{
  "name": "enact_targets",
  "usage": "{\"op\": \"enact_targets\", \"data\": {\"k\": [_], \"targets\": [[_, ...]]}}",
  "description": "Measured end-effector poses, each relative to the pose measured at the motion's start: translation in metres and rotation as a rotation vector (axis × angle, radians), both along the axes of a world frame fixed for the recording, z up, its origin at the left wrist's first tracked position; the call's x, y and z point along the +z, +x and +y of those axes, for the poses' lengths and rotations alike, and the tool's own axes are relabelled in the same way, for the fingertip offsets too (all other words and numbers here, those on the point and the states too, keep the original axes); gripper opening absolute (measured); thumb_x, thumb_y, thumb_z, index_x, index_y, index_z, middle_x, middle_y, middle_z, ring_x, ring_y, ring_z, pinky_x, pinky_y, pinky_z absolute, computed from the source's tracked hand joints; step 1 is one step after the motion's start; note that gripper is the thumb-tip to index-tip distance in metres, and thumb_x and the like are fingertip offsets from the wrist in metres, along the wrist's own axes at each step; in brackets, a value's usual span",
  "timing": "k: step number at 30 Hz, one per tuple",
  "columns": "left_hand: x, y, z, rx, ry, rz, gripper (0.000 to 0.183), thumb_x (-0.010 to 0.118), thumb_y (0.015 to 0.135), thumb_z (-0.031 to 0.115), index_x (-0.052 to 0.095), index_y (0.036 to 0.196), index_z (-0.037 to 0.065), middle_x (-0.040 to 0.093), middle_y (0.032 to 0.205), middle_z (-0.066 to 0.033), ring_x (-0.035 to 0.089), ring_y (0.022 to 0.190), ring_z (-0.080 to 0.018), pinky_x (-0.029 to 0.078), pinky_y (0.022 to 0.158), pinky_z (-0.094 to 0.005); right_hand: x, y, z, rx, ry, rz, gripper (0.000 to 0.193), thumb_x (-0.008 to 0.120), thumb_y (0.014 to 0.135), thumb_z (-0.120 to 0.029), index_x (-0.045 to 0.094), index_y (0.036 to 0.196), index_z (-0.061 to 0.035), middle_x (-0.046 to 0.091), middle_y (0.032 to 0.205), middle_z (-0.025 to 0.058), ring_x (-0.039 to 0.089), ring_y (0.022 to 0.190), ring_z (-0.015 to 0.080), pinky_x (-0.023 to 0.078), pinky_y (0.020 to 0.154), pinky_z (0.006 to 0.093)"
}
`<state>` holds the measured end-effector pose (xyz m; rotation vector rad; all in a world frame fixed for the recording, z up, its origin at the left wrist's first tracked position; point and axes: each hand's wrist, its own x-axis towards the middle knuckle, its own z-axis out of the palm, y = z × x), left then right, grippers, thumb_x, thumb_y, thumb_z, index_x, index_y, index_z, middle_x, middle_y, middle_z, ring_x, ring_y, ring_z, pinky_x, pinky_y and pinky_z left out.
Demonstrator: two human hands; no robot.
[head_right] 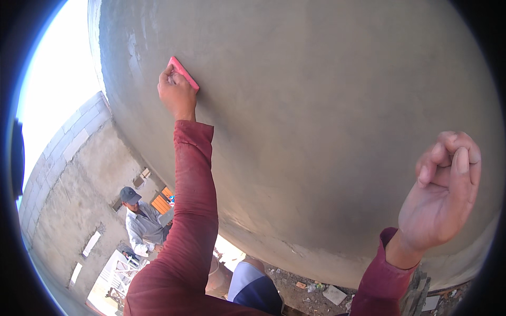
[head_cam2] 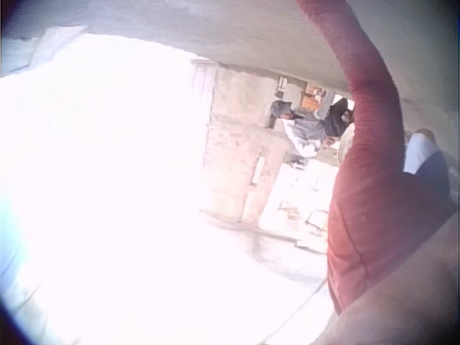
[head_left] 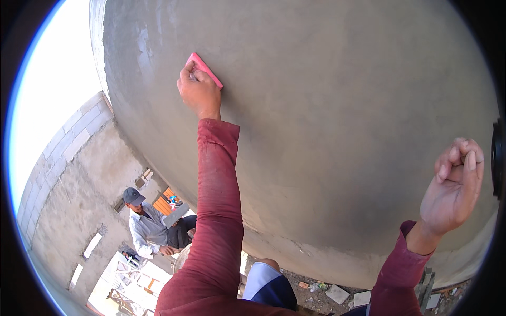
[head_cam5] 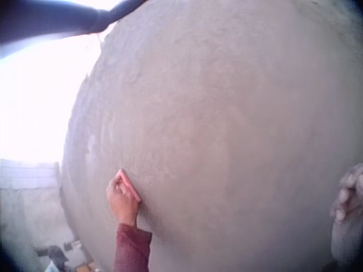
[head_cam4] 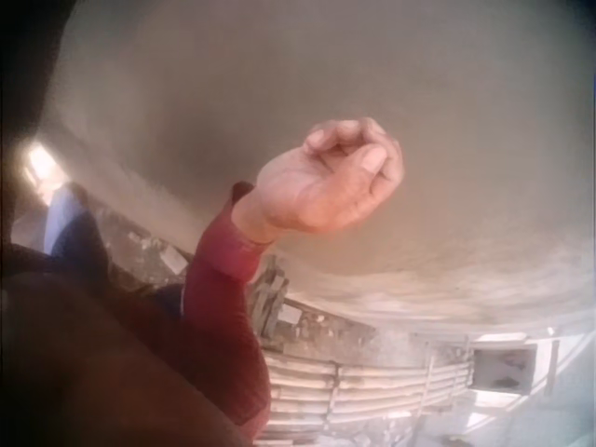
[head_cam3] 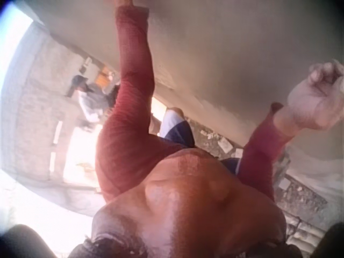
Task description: The person smooths a concrete wall using a pink sponge. They move the sponge in circular motions across the wall surface and occasionally look down at the ground or at other workers.
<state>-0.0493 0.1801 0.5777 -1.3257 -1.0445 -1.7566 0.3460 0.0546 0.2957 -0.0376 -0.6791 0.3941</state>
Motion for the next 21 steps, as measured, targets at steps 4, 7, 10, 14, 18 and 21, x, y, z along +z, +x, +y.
{"op": "enact_targets", "data": {"k": [4,7,10,14,18,21], "targets": [[-0.074,0.046,0.008,0.184,0.047,0.384,0.029,0.061,0.107,0.015,0.074,0.133,0.009,0.068,0.114,-0.0121,0.070,0.100,-0.0315,0.060,0.087,-0.0434,-0.010,0.010,0.006,-0.058,0.091,-0.012,0.033,0.044,0.115,-0.018,0.064,0.125,0.0065,0.060,0.105,0.0129,0.049,0.076,0.0123,0.038,0.068,0.0280],[-0.030,0.057,-0.004,0.148,0.078,0.313,0.030,0.061,0.107,0.014,0.074,0.132,0.008,0.068,0.110,-0.0123,0.069,0.098,-0.0313,0.059,0.087,-0.0431,-0.002,0.001,0.008,-0.037,-0.005,0.027,0.032,0.044,0.114,-0.017,0.064,0.124,0.0058,0.060,0.104,0.0126,0.048,0.076,0.0122,0.038,0.068,0.0281],[-0.011,0.034,-0.003,0.124,0.093,0.212,0.031,0.060,0.107,0.014,0.075,0.133,0.009,0.068,0.110,-0.0115,0.069,0.097,-0.0289,0.058,0.086,-0.0425,-0.005,-0.003,0.009,0.013,0.028,-0.025,0.031,0.044,0.114,-0.017,0.064,0.122,0.0049,0.060,0.104,0.0127,0.048,0.076,0.0122,0.039,0.068,0.0279],[-0.048,0.063,0.002,0.057,0.024,0.343,0.032,0.060,0.106,0.013,0.077,0.132,0.007,0.071,0.118,-0.0131,0.071,0.107,-0.0270,0.058,0.094,-0.0415,-0.018,0.010,0.011,-0.058,0.171,-0.139,0.030,0.044,0.114,-0.016,0.064,0.122,0.0047,0.061,0.104,0.0133,0.049,0.076,0.0122,0.040,0.068,0.0277],[0.029,0.023,-0.002,0.084,0.020,0.197,0.031,0.061,0.105,0.012,0.077,0.132,0.006,0.073,0.117,-0.0125,0.072,0.110,-0.0255,0.057,0.097,-0.0405,-0.013,-0.001,0.015,-0.054,0.022,-0.035,0.029,0.044,0.114,-0.015,0.065,0.121,0.0041,0.060,0.103,0.0130,0.049,0.075,0.0120,0.039,0.067,0.0277],[0.014,0.026,0.016,0.007,0.045,0.195,0.030,0.059,0.106,0.012,0.077,0.130,0.011,0.071,0.116,-0.0139,0.070,0.104,-0.0306,0.058,0.089,-0.0447,-0.012,0.002,0.021,-0.055,0.097,-0.087,0.028,0.045,0.113,-0.015,0.065,0.119,0.0031,0.060,0.101,0.0120,0.049,0.075,0.0119,0.039,0.065,0.0273]]}}
